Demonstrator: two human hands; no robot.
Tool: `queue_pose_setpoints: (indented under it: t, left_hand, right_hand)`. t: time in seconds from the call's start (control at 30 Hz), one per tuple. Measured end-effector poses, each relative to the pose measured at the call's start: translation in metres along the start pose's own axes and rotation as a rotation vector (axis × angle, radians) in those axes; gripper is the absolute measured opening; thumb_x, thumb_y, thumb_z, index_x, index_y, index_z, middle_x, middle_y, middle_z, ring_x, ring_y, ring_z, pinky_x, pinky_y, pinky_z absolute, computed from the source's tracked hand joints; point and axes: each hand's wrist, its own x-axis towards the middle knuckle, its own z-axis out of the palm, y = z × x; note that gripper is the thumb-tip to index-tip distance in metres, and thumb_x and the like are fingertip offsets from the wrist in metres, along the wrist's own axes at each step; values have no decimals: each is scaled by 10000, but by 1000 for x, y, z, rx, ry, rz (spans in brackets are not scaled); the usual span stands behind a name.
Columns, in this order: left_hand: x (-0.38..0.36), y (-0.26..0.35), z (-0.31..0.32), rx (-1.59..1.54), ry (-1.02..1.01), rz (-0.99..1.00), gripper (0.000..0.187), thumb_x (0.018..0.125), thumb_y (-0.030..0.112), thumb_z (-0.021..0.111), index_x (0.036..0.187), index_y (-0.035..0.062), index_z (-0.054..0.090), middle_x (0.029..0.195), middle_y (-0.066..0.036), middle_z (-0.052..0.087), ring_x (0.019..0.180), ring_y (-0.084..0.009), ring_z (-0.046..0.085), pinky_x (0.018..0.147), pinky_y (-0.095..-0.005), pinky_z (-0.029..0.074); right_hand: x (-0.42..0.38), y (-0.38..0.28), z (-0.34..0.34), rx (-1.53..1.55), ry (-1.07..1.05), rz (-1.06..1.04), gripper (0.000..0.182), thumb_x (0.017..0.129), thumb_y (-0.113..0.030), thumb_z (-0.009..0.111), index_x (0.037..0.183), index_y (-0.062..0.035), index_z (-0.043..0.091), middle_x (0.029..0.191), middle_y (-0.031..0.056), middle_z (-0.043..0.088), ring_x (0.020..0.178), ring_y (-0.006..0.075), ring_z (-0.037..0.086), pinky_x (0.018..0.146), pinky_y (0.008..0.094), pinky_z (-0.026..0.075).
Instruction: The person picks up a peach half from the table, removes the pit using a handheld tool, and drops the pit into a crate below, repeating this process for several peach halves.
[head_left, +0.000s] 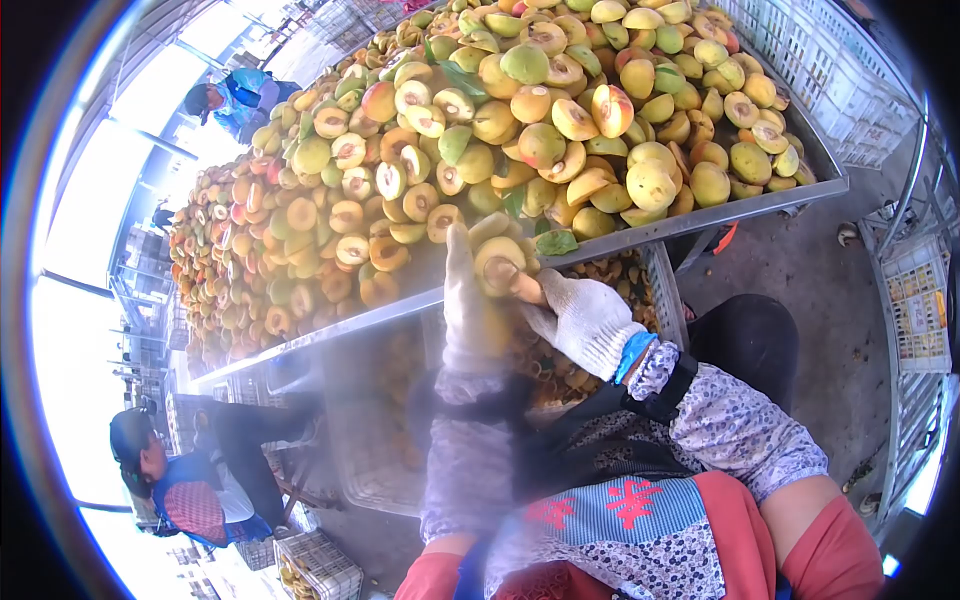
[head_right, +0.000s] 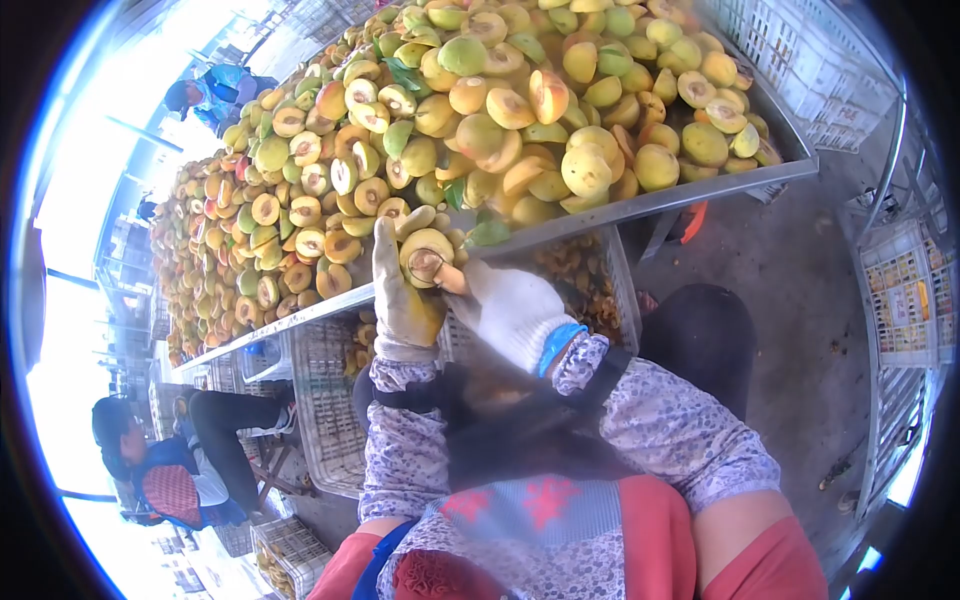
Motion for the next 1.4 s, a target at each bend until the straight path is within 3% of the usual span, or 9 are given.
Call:
queue_pose_setpoints:
  t: [0.57,0.73,0.83,0.93,1.03,1.1,1.17,1.3,1.4]
  left_hand:
    - [2,1,-20,708,-199,229,553,1034,487,416,1047,-28,616,847,-128,628,724,-224,638,692,-330,546]
    - [-12,22,-1,620,-265,70,571,1041,496,407,1283,-5,533,1031,-134,621,745,-199,633,743,-306,537]
    - [-5,-11,5,545,-100,373,571,1043,486,413,1378,27,471,1132,-123,587,815,-189,625,743,-286,529]
    - [4,-15,2,327,-3,149,628,1028,543,393,1306,-3,528,1036,-130,607,777,-181,622,669,-276,536]
    - [10,-2,-14,561,-124,72,700,1006,600,392,1240,-38,559,936,-136,615,712,-187,623,631,-285,545]
    - [7,3,-13,827,-240,93,733,994,625,394,1210,-52,571,889,-135,613,683,-190,622,612,-291,548]
    - [3,13,-2,666,-188,-15,729,989,624,407,1196,-54,580,915,-135,619,716,-194,632,600,-294,550]
    - [4,-6,-10,545,-175,364,664,995,584,430,1138,-36,617,957,-141,643,774,-192,633,654,-313,546]
    - [-3,8,-5,459,-140,138,617,993,557,459,1016,-30,647,811,-132,644,698,-199,624,648,-322,530]
  right_hand:
    - [-9,10,-3,-197,-96,55,288,914,-380,595,985,-101,586,778,163,668,766,396,665,665,496,523]
    - [-12,23,9,-106,-25,-18,303,903,-366,646,993,-83,589,758,181,667,750,392,673,623,477,520]
    - [-9,15,11,221,96,-28,312,950,-356,617,1006,-49,624,692,126,650,650,319,674,580,418,498]
    - [-10,3,6,699,-263,236,400,1014,-396,540,1035,-12,653,644,-15,540,589,92,508,550,298,447]
    - [-10,33,32,563,-235,80,396,1014,-393,537,1018,-16,657,622,0,553,574,75,498,538,273,427]
    - [-11,23,11,457,-269,70,416,1011,-417,532,1021,-20,654,626,7,564,533,87,503,510,273,433]
    - [-10,10,-3,472,-408,185,412,992,-347,511,1121,23,637,973,241,687,966,401,658,847,429,498]
    - [-6,-9,-18,729,-637,546,461,1000,-401,490,1126,18,636,959,231,691,929,375,662,841,418,499]
    - [-5,10,6,657,-622,418,520,1000,-474,480,1103,9,641,901,185,695,830,311,660,798,401,504]
